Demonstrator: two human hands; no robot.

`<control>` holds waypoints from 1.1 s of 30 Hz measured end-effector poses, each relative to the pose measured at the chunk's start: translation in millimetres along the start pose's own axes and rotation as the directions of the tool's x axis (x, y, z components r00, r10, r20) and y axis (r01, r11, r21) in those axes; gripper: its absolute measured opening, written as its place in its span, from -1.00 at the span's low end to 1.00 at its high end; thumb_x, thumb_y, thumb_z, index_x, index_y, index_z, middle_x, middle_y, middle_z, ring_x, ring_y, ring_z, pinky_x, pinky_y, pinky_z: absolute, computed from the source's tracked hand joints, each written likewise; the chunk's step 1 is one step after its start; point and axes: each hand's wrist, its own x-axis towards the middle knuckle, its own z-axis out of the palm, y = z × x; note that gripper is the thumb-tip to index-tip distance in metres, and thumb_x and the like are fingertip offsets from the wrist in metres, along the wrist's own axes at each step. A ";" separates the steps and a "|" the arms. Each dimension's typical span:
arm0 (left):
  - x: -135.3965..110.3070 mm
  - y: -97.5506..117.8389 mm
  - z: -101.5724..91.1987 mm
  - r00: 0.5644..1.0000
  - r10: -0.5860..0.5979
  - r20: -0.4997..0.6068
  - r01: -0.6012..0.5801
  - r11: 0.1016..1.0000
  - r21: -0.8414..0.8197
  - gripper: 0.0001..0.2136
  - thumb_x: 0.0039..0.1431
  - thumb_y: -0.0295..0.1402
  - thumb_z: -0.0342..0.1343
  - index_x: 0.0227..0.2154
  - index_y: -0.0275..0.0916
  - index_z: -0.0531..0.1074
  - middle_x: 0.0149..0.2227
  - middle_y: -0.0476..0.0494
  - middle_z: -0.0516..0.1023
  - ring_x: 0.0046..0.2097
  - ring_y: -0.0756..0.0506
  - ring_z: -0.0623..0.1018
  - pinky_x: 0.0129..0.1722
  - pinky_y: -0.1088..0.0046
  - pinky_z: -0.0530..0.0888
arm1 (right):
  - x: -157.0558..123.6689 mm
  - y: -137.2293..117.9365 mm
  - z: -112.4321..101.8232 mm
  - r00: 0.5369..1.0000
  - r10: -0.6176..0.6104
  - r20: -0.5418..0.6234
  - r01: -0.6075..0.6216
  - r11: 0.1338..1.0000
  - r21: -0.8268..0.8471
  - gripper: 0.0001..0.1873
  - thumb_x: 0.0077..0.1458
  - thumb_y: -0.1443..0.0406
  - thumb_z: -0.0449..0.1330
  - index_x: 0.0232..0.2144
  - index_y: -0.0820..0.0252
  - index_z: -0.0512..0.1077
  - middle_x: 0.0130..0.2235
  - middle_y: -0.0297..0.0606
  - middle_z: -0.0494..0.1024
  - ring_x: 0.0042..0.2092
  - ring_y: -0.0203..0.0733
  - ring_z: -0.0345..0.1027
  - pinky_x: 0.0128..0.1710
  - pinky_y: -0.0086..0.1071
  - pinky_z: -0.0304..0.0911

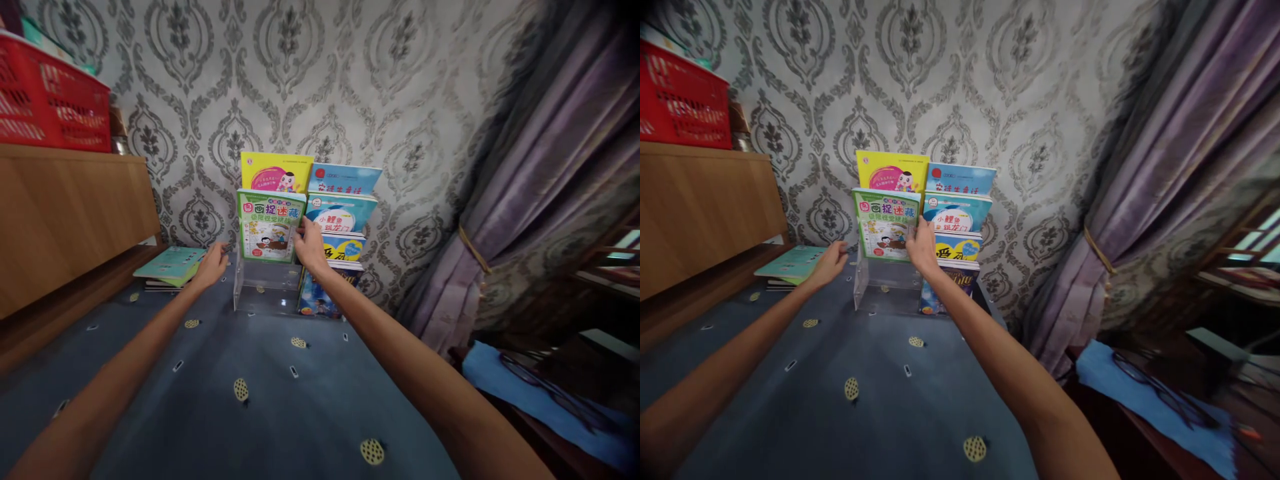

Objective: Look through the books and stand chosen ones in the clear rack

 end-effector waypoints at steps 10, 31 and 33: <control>34.9 31.9 -7.9 0.995 0.074 -0.071 -0.086 0.980 -0.182 -0.57 0.25 -0.27 -0.04 0.15 -0.31 0.26 0.05 -0.37 0.46 0.09 -0.21 0.47 0.11 0.14 0.40 | -5.6 4.3 6.9 1.000 -0.001 -0.012 0.001 1.000 0.018 -0.53 0.05 0.33 0.04 0.06 0.19 0.31 -0.15 -0.06 0.43 -0.12 0.06 0.34 0.00 0.05 0.31; 89.4 72.9 -7.1 0.975 -0.029 -0.220 -0.082 0.875 -0.476 -0.80 0.32 -0.18 -0.06 -0.22 -0.21 0.30 -0.23 -0.15 0.52 -0.08 -0.18 0.52 0.05 0.19 0.41 | 20.9 1.5 -1.0 0.993 0.121 -0.011 -0.121 0.993 0.012 -0.59 0.07 0.31 0.06 -0.02 0.30 0.37 -0.19 -0.06 0.47 -0.09 0.05 0.32 0.02 -0.04 0.24; 89.3 73.7 -7.5 0.977 -0.030 -0.211 -0.074 0.879 -0.471 -0.79 0.32 -0.19 -0.06 -0.21 -0.22 0.31 -0.20 -0.18 0.52 -0.05 -0.20 0.52 0.07 0.15 0.39 | 18.1 2.0 0.3 0.994 0.096 -0.044 -0.094 0.995 0.043 -0.58 0.05 0.35 0.07 -0.01 0.30 0.36 -0.19 -0.08 0.46 -0.09 0.03 0.31 0.03 -0.05 0.25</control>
